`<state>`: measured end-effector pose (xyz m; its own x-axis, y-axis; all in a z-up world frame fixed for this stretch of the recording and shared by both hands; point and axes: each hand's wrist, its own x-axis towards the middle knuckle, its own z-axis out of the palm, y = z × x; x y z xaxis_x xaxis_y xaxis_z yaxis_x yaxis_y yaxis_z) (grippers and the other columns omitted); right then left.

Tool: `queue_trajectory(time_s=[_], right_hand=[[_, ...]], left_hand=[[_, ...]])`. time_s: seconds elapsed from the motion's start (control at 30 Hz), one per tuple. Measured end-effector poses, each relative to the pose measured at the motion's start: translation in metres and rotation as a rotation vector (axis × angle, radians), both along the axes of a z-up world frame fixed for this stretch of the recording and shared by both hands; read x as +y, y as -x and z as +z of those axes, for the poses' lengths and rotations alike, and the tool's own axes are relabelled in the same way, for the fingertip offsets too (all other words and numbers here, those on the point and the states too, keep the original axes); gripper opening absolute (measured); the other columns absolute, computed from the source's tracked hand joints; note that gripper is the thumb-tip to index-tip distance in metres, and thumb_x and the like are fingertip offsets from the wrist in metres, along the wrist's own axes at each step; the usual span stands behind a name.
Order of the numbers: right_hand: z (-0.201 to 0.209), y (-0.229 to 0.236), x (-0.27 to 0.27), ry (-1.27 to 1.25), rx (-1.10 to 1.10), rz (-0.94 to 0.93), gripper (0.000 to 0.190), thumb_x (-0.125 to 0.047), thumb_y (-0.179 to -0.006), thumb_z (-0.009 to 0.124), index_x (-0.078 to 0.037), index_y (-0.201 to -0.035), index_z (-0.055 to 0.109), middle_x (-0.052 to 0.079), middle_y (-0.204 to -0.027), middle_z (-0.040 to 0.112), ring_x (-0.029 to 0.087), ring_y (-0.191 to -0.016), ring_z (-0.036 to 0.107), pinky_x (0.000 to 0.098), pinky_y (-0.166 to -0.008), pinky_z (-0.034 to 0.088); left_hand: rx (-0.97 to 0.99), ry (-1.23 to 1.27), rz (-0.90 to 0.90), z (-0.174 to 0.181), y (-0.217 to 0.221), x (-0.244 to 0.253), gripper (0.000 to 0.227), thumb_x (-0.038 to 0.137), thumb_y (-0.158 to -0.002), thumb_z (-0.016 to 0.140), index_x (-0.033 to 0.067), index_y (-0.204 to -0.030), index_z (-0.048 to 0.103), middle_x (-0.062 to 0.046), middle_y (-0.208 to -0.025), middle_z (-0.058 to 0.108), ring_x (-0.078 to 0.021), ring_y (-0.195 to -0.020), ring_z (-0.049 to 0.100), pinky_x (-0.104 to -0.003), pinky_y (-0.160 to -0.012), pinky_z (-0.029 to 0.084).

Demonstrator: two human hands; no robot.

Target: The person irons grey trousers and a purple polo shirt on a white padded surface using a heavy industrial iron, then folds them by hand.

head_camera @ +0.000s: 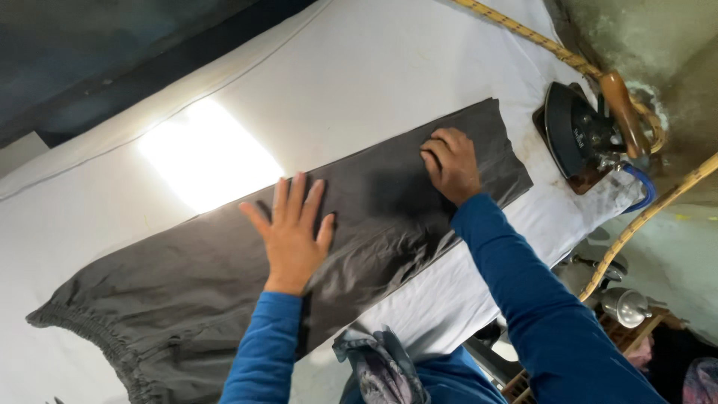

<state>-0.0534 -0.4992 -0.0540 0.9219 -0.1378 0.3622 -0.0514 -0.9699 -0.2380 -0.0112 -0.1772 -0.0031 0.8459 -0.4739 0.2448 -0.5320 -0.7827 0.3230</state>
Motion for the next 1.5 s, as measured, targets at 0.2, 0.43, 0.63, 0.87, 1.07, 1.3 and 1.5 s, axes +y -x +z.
queue_trajectory(time_s=[0.2, 0.43, 0.63, 0.87, 1.07, 1.3, 1.5], right_hand=[[0.017, 0.014, -0.055, -0.014, 0.479, -0.225, 0.046, -0.038, -0.100, 0.024, -0.027, -0.144, 0.015, 0.003, -0.148, 0.013, 0.032, -0.134, 0.005, 0.0589, -0.103, 0.009], [0.020, 0.014, -0.052, -0.001, 0.564, -0.292, 0.053, -0.048, -0.096, 0.019, -0.029, -0.144, 0.005, -0.002, -0.150, 0.007, 0.030, -0.136, 0.004, 0.0601, -0.105, 0.006], [0.035, 0.010, -0.043, -0.081, 0.561, -0.267, 0.064, -0.053, -0.090, 0.020, -0.020, -0.144, 0.008, -0.001, -0.149, 0.007, 0.031, -0.135, 0.003, 0.0635, -0.101, 0.004], [0.041, 0.041, -0.013, 0.087, 0.167, -0.130, 0.052, -0.034, -0.100, 0.040, -0.001, -0.140, 0.040, 0.024, -0.140, 0.033, 0.048, -0.124, 0.019, 0.0703, -0.088, 0.013], [0.011, 0.069, 0.043, -0.026, 0.386, -0.344, 0.044, -0.025, -0.096, 0.037, -0.008, -0.137, 0.039, 0.019, -0.141, 0.028, 0.041, -0.126, 0.020, 0.0740, -0.087, 0.013], [0.067, 0.022, 0.179, -0.194, 0.144, 0.404, 0.025, -0.009, -0.091, 0.056, -0.002, -0.114, 0.062, 0.018, -0.115, 0.057, 0.031, -0.107, 0.052, 0.0423, -0.092, 0.040], [0.118, 0.066, 0.406, -0.472, 0.323, 0.955, 0.025, -0.017, -0.080, 0.066, -0.014, -0.104, 0.064, 0.001, -0.100, 0.064, 0.022, -0.101, 0.059, 0.0354, -0.085, 0.046]], left_hand=[[0.215, -0.143, -0.004, -0.031, -0.002, -0.034, 0.057, 0.053, -0.088, 0.031, 0.0323, -0.140, 0.020, 0.001, -0.149, 0.013, -0.0247, -0.137, 0.006, -0.072, -0.095, -0.002], [0.194, -0.187, 0.280, -0.018, 0.010, 0.072, 0.061, 0.057, -0.089, 0.027, 0.0267, -0.141, 0.024, -0.007, -0.149, 0.016, -0.0321, -0.136, 0.010, -0.074, -0.091, -0.004], [0.618, -0.204, 0.734, 0.013, 0.013, 0.171, 0.086, 0.071, -0.076, 0.021, 0.0229, -0.143, -0.001, -0.004, -0.148, -0.010, -0.0242, -0.138, -0.008, -0.073, -0.090, -0.012], [0.027, 0.254, 0.722, 0.046, 0.097, 0.249, 0.036, 0.016, -0.092, 0.055, 0.0055, -0.126, 0.049, -0.021, -0.124, 0.045, -0.0353, -0.115, 0.042, -0.045, -0.093, 0.039], [0.634, 0.699, 1.023, 0.023, 0.196, 0.298, 0.036, 0.022, -0.075, 0.063, 0.0149, -0.111, 0.061, -0.004, -0.109, 0.061, -0.0148, -0.095, 0.058, -0.031, -0.079, 0.044], [0.554, 0.642, 0.920, -0.023, 0.204, 0.312, 0.037, 0.032, -0.066, 0.077, 0.0101, -0.094, 0.064, -0.002, -0.091, 0.058, -0.0149, -0.081, 0.057, -0.025, -0.074, 0.044], [0.389, 0.917, 0.832, -0.010, 0.182, 0.310, 0.030, 0.025, -0.074, 0.074, 0.0139, -0.098, 0.060, -0.008, -0.099, 0.059, -0.0275, -0.099, 0.056, -0.041, -0.089, 0.041]])
